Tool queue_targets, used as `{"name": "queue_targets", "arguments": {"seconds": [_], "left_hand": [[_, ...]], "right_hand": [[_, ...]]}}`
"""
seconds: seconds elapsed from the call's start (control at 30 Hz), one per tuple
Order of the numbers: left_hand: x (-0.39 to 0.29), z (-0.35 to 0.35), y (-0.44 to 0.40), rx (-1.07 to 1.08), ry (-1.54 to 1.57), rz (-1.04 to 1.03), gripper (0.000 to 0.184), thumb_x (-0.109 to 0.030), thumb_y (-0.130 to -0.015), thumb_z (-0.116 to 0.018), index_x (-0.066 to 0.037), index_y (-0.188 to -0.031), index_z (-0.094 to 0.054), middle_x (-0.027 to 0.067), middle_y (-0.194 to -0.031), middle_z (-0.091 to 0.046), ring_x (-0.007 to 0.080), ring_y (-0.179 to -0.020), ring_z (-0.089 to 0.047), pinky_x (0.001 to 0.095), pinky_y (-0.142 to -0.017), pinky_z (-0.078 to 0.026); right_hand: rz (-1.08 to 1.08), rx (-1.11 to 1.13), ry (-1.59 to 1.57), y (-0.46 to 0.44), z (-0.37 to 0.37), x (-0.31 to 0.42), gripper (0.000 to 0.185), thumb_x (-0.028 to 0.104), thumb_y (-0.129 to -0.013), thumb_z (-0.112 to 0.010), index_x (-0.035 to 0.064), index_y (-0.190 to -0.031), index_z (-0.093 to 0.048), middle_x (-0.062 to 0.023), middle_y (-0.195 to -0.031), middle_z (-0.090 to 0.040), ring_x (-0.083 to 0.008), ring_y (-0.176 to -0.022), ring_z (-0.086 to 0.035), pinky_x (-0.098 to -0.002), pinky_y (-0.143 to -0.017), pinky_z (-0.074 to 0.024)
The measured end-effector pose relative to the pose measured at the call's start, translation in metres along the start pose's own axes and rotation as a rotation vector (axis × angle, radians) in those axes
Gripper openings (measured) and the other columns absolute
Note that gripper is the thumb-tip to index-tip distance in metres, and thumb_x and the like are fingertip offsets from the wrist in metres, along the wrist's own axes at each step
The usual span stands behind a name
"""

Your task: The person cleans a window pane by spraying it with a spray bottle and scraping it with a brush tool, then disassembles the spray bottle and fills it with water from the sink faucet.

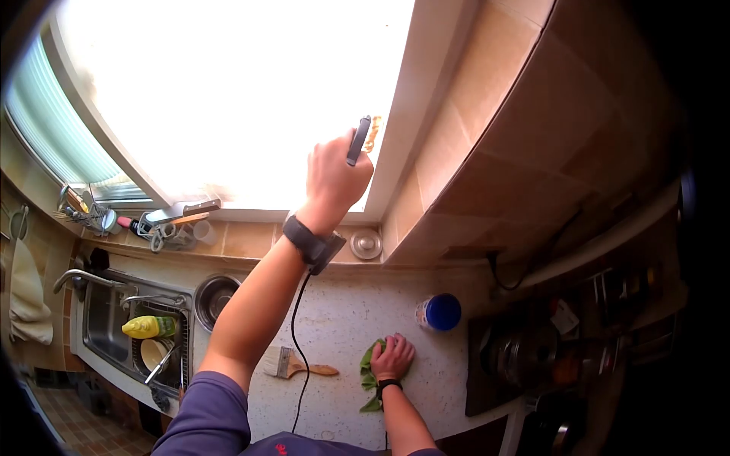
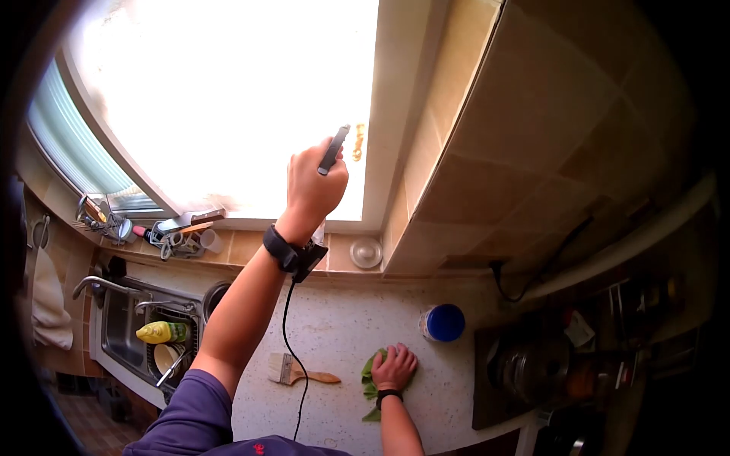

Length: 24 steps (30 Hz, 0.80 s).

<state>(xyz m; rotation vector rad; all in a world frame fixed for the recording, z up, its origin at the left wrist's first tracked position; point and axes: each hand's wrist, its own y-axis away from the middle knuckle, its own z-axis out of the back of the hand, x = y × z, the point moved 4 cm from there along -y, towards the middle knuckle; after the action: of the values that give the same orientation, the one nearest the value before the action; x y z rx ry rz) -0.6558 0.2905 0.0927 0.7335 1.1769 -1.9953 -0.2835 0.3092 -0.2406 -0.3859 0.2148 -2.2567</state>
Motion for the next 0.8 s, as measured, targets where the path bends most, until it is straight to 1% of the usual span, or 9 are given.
{"name": "queue_targets", "arguments": {"seconds": [0.1,0.2,0.3,0.4,0.47,0.6,0.7,0.8], "left_hand": [[0.001,0.000,0.002,0.018,-0.055,0.036,0.013,-0.001,-0.078,-0.051,0.004,-0.081,-0.062,0.0247,-0.064,-0.058,0.0436,-0.060,-0.059,0.0460,-0.061,-0.047],[-0.002,0.001,0.004,-0.045,0.048,-0.045,0.012,-0.001,-0.078,-0.052,0.004,-0.081,-0.062,0.0247,-0.063,-0.057,0.0440,-0.060,-0.058,0.0471,-0.060,-0.046],[0.003,-0.010,0.003,0.025,-0.091,-0.016,0.011,-0.002,-0.079,-0.053,0.004,-0.080,-0.062,0.0254,-0.063,-0.056,0.0457,-0.060,-0.057,0.0486,-0.060,-0.045],[0.006,-0.010,0.005,0.041,-0.053,0.016,0.010,-0.002,-0.079,-0.053,0.004,-0.079,-0.061,0.0261,-0.065,-0.056,0.0472,-0.062,-0.056,0.0496,-0.061,-0.045],[0.011,-0.012,0.005,0.022,-0.034,-0.007,0.009,-0.002,-0.078,-0.053,0.003,-0.080,-0.061,0.0261,-0.065,-0.056,0.0475,-0.062,-0.055,0.0499,-0.060,-0.044],[0.014,-0.013,0.010,0.040,-0.100,-0.017,0.009,-0.002,-0.079,-0.054,0.003,-0.079,-0.061,0.0258,-0.065,-0.057,0.0476,-0.063,-0.056,0.0496,-0.061,-0.045],[0.014,-0.010,0.013,0.044,-0.024,0.020,0.009,-0.003,-0.080,-0.054,0.003,-0.080,-0.061,0.0259,-0.066,-0.058,0.0475,-0.063,-0.057,0.0490,-0.061,-0.046],[0.027,-0.019,0.019,0.090,-0.110,0.028,0.010,-0.002,-0.081,-0.053,0.003,-0.081,-0.062,0.0262,-0.066,-0.058,0.0476,-0.065,-0.058,0.0488,-0.062,-0.046]], "right_hand": [[0.013,-0.012,-0.001,-0.001,-0.001,-0.001,0.030,0.035,-0.082,-0.064,0.0095,-0.098,-0.062,-0.0138,-0.115,-0.060,-0.0371,-0.105,-0.055,-0.0531,-0.098,-0.0418],[0.016,-0.010,0.000,0.000,-0.003,-0.001,0.030,0.036,-0.083,-0.063,0.0095,-0.098,-0.062,-0.0138,-0.115,-0.060,-0.0373,-0.105,-0.055,-0.0530,-0.098,-0.0419],[0.027,-0.004,0.013,0.000,-0.001,0.000,0.029,0.035,-0.083,-0.063,0.0096,-0.098,-0.061,-0.0136,-0.115,-0.060,-0.0371,-0.105,-0.055,-0.0523,-0.096,-0.0421],[0.037,-0.024,0.016,-0.003,0.001,0.003,0.028,0.033,-0.084,-0.062,0.0096,-0.099,-0.061,-0.0130,-0.116,-0.059,-0.0365,-0.105,-0.055,-0.0511,-0.095,-0.0422],[0.034,-0.022,0.015,-0.004,0.002,0.003,0.028,0.033,-0.084,-0.062,0.0096,-0.099,-0.061,-0.0130,-0.116,-0.059,-0.0366,-0.105,-0.055,-0.0511,-0.095,-0.0421],[0.033,-0.010,0.013,-0.006,0.004,0.005,0.028,0.032,-0.084,-0.062,0.0093,-0.100,-0.061,-0.0132,-0.116,-0.059,-0.0368,-0.106,-0.055,-0.0512,-0.096,-0.0419],[0.026,-0.009,0.007,-0.005,0.002,0.004,0.029,0.033,-0.084,-0.062,0.0093,-0.100,-0.061,-0.0137,-0.117,-0.059,-0.0371,-0.106,-0.055,-0.0520,-0.097,-0.0416],[0.015,-0.003,0.000,-0.004,-0.001,0.002,0.030,0.036,-0.085,-0.062,0.0094,-0.100,-0.062,-0.0142,-0.118,-0.059,-0.0377,-0.106,-0.054,-0.0532,-0.099,-0.0410]]}}
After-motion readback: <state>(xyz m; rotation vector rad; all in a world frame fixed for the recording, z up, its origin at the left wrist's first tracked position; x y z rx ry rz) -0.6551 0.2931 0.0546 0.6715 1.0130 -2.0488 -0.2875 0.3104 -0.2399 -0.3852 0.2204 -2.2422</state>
